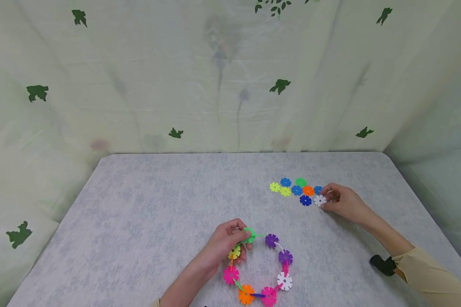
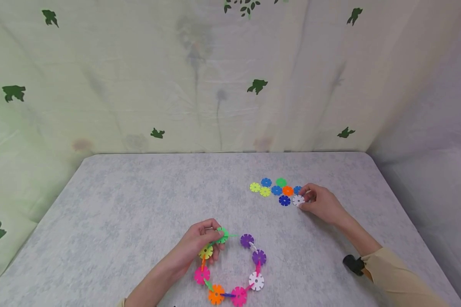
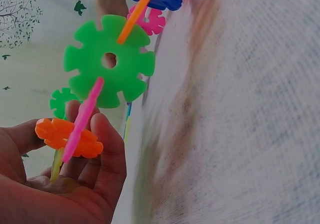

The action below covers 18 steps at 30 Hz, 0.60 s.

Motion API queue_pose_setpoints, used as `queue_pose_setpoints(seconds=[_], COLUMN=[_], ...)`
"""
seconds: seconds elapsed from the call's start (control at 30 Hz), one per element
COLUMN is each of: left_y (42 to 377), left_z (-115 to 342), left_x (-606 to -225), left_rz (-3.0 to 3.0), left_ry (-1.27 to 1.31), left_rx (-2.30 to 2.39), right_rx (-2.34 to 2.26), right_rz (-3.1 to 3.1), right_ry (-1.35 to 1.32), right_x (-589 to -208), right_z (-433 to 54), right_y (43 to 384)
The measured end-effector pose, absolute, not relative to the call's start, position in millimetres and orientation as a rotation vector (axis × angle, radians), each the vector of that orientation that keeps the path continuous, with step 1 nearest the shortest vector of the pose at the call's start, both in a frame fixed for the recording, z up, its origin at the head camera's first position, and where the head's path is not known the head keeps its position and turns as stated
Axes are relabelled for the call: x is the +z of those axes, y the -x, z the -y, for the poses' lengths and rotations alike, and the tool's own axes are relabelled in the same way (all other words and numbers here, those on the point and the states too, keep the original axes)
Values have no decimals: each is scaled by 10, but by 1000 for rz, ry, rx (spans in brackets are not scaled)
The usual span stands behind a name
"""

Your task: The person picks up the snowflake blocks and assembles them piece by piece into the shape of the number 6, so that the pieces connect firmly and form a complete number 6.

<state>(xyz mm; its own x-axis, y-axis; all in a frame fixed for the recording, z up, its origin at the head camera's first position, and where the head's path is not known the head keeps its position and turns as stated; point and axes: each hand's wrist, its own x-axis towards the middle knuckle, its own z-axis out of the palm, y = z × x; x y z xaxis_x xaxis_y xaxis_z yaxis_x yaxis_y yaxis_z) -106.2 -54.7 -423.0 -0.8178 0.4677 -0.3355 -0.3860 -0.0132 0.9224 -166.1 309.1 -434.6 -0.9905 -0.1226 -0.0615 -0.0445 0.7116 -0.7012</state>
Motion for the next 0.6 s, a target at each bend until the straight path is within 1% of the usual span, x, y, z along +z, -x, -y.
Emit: queue_pose_setpoints(seconds=[0.6], left_y=[1058], left_z=[557], left_x=[-4211], left_rz=[-1672], left_ry=[-96], left_rx=[1894], right_rx=[-1208], right_rz=[-2761], right_ry=[122], right_x=[-4329], right_z=[-3119], right_y=[1629])
